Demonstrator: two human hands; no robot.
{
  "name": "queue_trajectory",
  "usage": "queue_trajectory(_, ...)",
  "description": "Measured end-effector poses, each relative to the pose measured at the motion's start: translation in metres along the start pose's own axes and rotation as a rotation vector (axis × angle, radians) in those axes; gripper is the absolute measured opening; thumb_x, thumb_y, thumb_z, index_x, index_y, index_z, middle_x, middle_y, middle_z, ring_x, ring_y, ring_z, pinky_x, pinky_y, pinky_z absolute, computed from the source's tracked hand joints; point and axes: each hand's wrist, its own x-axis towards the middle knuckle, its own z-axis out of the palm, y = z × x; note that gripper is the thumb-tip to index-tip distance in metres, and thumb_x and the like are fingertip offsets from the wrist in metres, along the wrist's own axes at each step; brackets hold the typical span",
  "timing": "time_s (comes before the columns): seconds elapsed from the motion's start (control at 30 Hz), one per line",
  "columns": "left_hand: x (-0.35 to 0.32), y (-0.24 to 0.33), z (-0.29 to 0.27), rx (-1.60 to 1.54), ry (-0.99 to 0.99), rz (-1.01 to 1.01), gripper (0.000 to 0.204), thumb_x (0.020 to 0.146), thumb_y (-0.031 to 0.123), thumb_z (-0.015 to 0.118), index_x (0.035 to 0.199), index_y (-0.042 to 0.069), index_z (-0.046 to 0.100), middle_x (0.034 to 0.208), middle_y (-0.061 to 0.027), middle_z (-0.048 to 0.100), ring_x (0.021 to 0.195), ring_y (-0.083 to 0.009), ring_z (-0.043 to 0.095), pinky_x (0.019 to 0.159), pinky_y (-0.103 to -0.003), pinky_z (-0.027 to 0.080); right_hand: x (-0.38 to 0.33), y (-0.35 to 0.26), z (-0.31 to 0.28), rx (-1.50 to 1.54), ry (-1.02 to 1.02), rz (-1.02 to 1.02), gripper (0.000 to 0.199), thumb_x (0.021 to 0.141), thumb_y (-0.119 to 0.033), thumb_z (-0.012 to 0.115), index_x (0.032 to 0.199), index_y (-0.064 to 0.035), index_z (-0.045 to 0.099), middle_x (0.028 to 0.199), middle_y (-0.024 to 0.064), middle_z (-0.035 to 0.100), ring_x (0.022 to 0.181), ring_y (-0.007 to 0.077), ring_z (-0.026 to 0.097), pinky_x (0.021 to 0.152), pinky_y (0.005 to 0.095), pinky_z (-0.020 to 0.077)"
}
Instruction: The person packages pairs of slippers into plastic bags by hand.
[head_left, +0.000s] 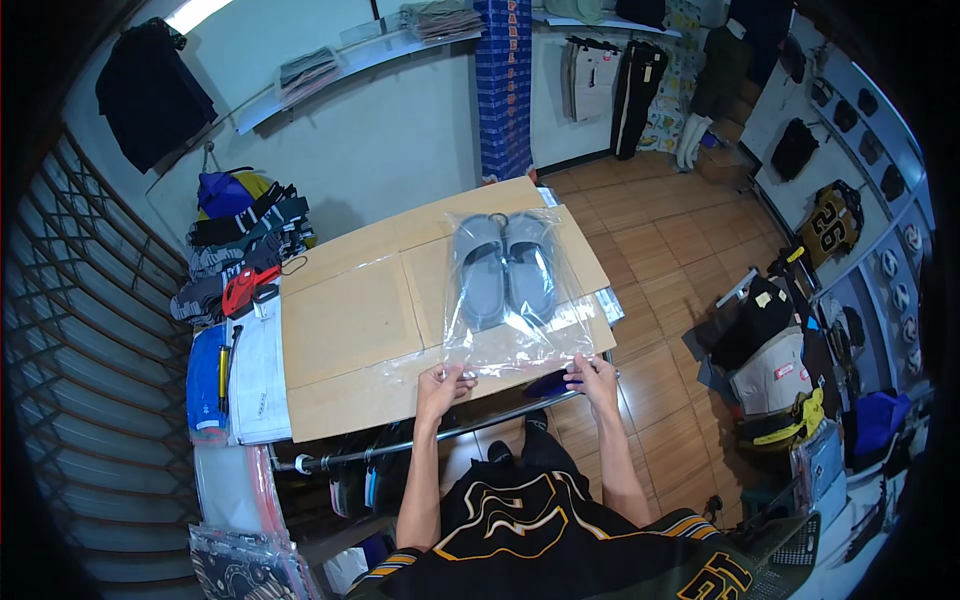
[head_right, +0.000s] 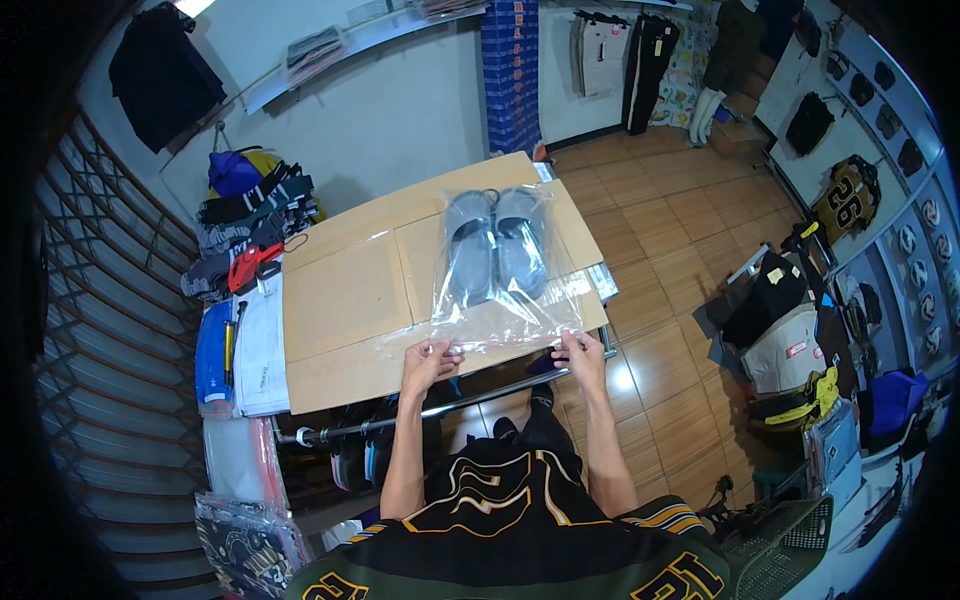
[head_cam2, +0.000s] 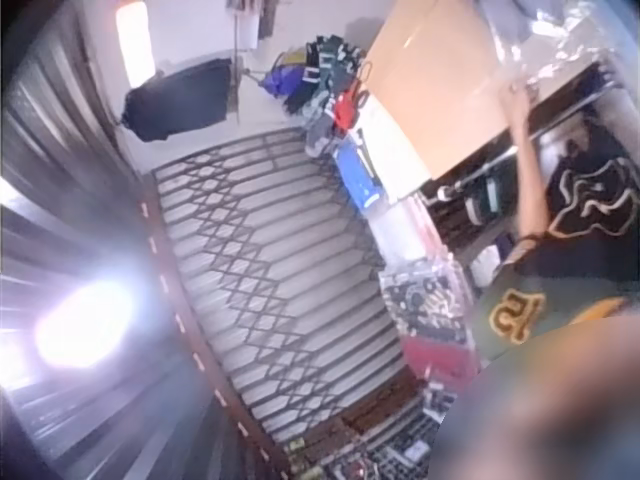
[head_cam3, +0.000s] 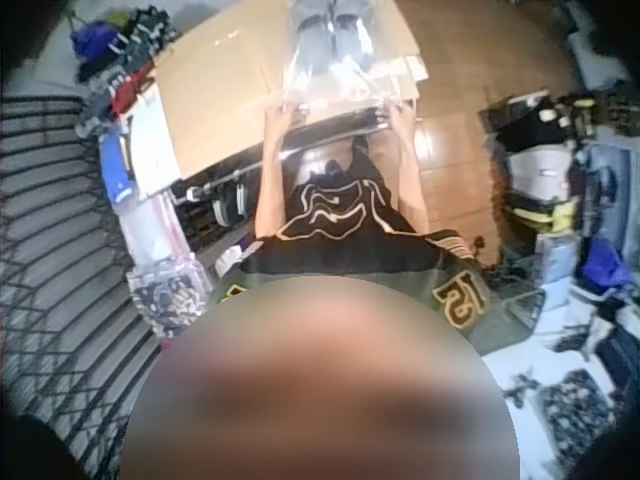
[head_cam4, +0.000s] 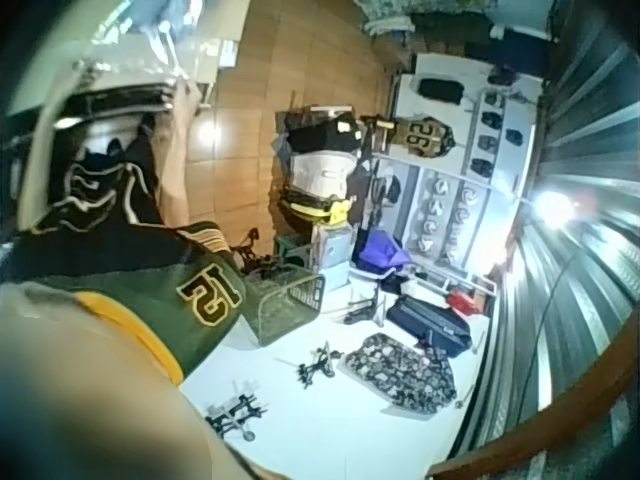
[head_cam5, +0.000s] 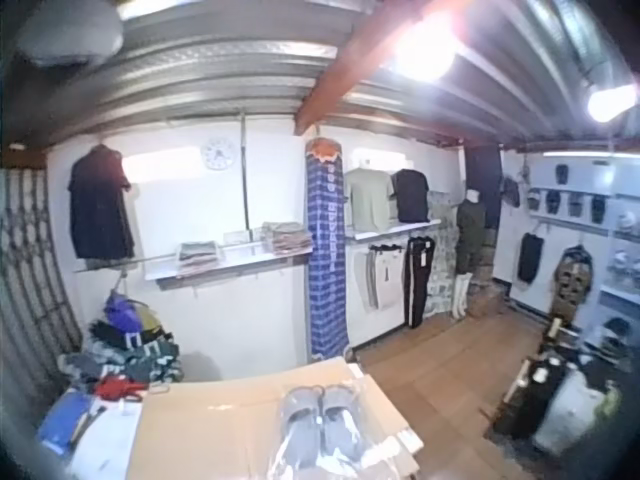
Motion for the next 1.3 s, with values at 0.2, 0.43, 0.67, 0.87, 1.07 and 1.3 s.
queue_trajectory(0.2, 0.008, -0.016, -0.005, 0.004, -0.030, 0.097, 0.022, 0.098, 0.018, 0.059, 0.098, -0.003, 0.065, 0.087, -0.0128, 0.072, 0.075, -0.0157, 0.071, 0.062, -0.021, 0.055, 0.005, 0.009, 0.000, -0.010, -0.033, -0.064, 0.028, 0.096, -0.026, 0.063, 0.100, 0.0025, 0.063, 0.086, 0.0117, 0.067, 0.072, 0.0183, 0.069, 0.059, 0.0282, 0.0566)
queue_trajectory(0.43, -0.005, -0.003, 0.014, -0.227, 0.053, 0.004, 0.023, 0.098, 0.020, 0.060, 0.095, -0.002, 0.064, 0.087, -0.0127, 0.071, 0.073, -0.0159, 0.070, 0.061, -0.022, 0.055, -0.005, -0.002, 0.013, 0.096, -0.021, 0.047, 0.030, 0.095, -0.027, 0.064, 0.101, 0.0020, 0.063, 0.087, 0.0110, 0.067, 0.073, 0.0195, 0.069, 0.059, 0.0287, 0.0560)
queue_trajectory(0.67, -0.001, -0.011, 0.019, -0.224, 0.054, 0.017, 0.023, 0.098, 0.024, 0.061, 0.095, 0.001, 0.064, 0.082, -0.0108, 0.071, 0.065, -0.0106, 0.064, 0.057, -0.021, 0.051, -0.001, 0.007, 0.016, 0.063, -0.023, -0.008, 0.029, 0.096, -0.024, 0.063, 0.101, 0.0044, 0.062, 0.085, 0.0112, 0.066, 0.072, 0.0178, 0.069, 0.058, 0.0266, 0.0564)
queue_trajectory(0.87, -0.007, -0.005, 0.025, -0.245, 0.063, -0.001, 0.024, 0.098, 0.025, 0.062, 0.097, 0.000, 0.063, 0.081, -0.0100, 0.070, 0.066, -0.0114, 0.064, 0.058, -0.022, 0.052, -0.002, 0.007, 0.019, 0.131, -0.016, 0.010, 0.030, 0.096, -0.025, 0.062, 0.101, 0.0048, 0.061, 0.085, 0.0110, 0.066, 0.071, 0.0165, 0.068, 0.058, 0.0261, 0.0561)
queue_trajectory(1.07, -0.007, 0.000, 0.033, -0.245, 0.052, -0.042, 0.027, 0.097, 0.024, 0.062, 0.100, -0.003, 0.062, 0.084, -0.0119, 0.069, 0.068, -0.0137, 0.066, 0.061, -0.024, 0.055, -0.005, 0.006, 0.026, 0.068, -0.065, 0.037, 0.032, 0.095, -0.030, 0.064, 0.099, 0.0020, 0.062, 0.086, 0.0104, 0.067, 0.071, 0.0174, 0.068, 0.059, 0.0281, 0.0565)
queue_trajectory(1.3, 0.002, -0.015, 0.030, -0.125, 0.032, 0.019, 0.027, 0.097, 0.023, 0.063, 0.099, -0.004, 0.063, 0.083, -0.0118, 0.069, 0.067, -0.0135, 0.066, 0.060, -0.025, 0.055, -0.002, 0.014, 0.029, 0.047, -0.056, -0.033, 0.030, 0.096, -0.027, 0.063, 0.099, 0.0029, 0.062, 0.083, 0.0102, 0.066, 0.072, 0.0173, 0.068, 0.059, 0.0277, 0.0563)
